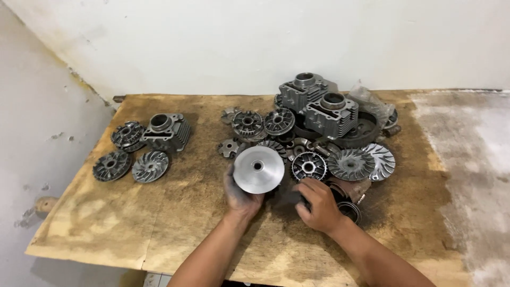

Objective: Cleaning and inspecting various motorcycle CVT and engine components on a workbench using an abrasive cloth.

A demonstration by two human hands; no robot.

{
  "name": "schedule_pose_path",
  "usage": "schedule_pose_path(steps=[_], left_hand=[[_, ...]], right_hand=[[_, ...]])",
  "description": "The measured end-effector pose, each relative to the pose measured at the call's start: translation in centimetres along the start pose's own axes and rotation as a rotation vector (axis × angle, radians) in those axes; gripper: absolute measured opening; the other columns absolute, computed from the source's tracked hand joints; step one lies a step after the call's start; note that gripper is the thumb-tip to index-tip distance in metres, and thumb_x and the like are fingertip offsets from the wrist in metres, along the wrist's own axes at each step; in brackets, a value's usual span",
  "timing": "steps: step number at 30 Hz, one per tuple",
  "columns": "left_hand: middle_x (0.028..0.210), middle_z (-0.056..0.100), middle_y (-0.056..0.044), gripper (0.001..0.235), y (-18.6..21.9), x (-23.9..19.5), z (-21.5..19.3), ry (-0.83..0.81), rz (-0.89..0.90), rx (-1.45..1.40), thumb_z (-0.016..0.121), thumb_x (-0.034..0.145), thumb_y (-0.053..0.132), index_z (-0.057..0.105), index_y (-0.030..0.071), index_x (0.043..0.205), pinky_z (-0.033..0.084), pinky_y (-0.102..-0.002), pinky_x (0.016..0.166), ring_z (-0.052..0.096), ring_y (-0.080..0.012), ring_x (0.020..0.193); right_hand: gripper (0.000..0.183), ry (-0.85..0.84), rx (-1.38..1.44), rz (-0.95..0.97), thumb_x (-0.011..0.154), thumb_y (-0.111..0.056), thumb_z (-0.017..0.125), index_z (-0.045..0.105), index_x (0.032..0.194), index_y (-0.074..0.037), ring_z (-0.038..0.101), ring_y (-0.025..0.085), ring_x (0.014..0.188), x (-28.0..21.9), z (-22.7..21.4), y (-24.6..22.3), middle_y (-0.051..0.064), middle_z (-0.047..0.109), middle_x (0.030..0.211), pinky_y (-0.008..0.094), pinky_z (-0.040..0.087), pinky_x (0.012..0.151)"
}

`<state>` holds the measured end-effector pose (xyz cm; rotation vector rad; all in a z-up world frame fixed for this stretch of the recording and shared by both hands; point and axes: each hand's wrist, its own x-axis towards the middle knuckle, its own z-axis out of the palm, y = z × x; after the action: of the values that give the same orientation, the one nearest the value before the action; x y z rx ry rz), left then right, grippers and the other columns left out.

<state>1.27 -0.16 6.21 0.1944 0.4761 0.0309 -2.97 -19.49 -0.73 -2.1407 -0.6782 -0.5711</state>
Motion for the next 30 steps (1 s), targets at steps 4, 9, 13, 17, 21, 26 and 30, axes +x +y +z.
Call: schedule_pose_path(steps=[4,9,13,17,21,26,30], left_hand=[[0.11,0.076,-0.02,0.037,-0.2,-1.2,0.4,-0.025,-0.001,0.034,0.069,0.085,0.034,0.074,0.005,0.108,0.059,-0.058,0.095,0.074,-0.0377,0.098],[0.111,0.075,-0.023,0.037,-1.4,-1.0,-0.9,-0.118,-0.079,0.068,0.069,0.09,0.033,0.074,0.002,0.109,0.061,-0.058,0.091,0.074,-0.0366,0.1],[0.122,0.071,-0.024,0.05,-2.2,-2.3,-0.9,-0.199,-0.125,0.185,0.063,0.095,0.042,0.07,0.002,0.123,0.056,-0.059,0.1,0.069,-0.0389,0.113],[0.159,0.033,-0.028,0.07,-1.5,-2.4,-1.3,-0.57,0.05,0.7,0.038,0.105,0.049,0.035,0.001,0.156,0.023,-0.058,0.121,0.024,-0.045,0.149],[0.157,0.034,-0.037,0.075,0.4,-3.3,-0.4,-0.857,0.366,1.26,0.059,0.098,0.021,0.025,-0.002,0.16,0.023,-0.062,0.12,0.022,-0.0497,0.15],[0.133,0.061,-0.033,0.067,0.8,-3.9,-1.6,-0.751,0.404,1.182,0.059,0.096,0.0,0.034,0.003,0.158,0.052,-0.049,0.096,0.06,-0.0418,0.12],[0.116,0.072,-0.015,0.061,1.6,-4.3,-3.4,-0.705,0.377,0.996,0.062,0.093,-0.004,0.042,0.008,0.149,0.057,-0.03,0.079,0.069,-0.0167,0.094]], right_hand=[[0.031,0.01,-0.188,0.03,0.079,-0.008,0.069,0.066,0.109,-0.005,0.064,0.042,0.101,-0.3,1.3,0.9,0.018,0.063,0.101,0.055,0.054,0.083],[0.056,0.242,-0.161,-0.191,0.088,-0.015,0.077,0.054,0.139,-0.006,0.048,0.042,0.138,0.0,1.7,0.0,0.018,0.048,0.147,0.055,0.045,0.108],[0.035,0.301,0.005,-0.092,0.094,-0.005,0.067,0.063,0.129,-0.001,0.061,0.041,0.124,0.1,0.9,-1.1,0.015,0.061,0.131,0.056,0.054,0.1],[0.019,0.445,0.195,0.055,0.103,-0.005,0.055,0.068,0.117,-0.002,0.068,0.038,0.114,-0.7,1.1,-0.3,0.013,0.069,0.114,0.055,0.06,0.093],[0.043,0.472,0.401,0.303,0.102,-0.005,0.056,0.043,0.143,0.0,0.065,0.047,0.115,-2.0,1.9,1.3,0.026,0.067,0.113,0.064,0.06,0.092],[0.056,0.411,0.482,0.314,0.103,-0.007,0.055,0.03,0.153,-0.006,0.066,0.034,0.111,-1.5,2.0,0.1,0.022,0.067,0.111,0.056,0.059,0.088],[0.043,0.38,0.47,0.329,0.098,-0.004,0.063,0.049,0.139,-0.008,0.069,0.024,0.096,-1.3,2.0,-0.3,0.016,0.07,0.097,0.048,0.056,0.082]])
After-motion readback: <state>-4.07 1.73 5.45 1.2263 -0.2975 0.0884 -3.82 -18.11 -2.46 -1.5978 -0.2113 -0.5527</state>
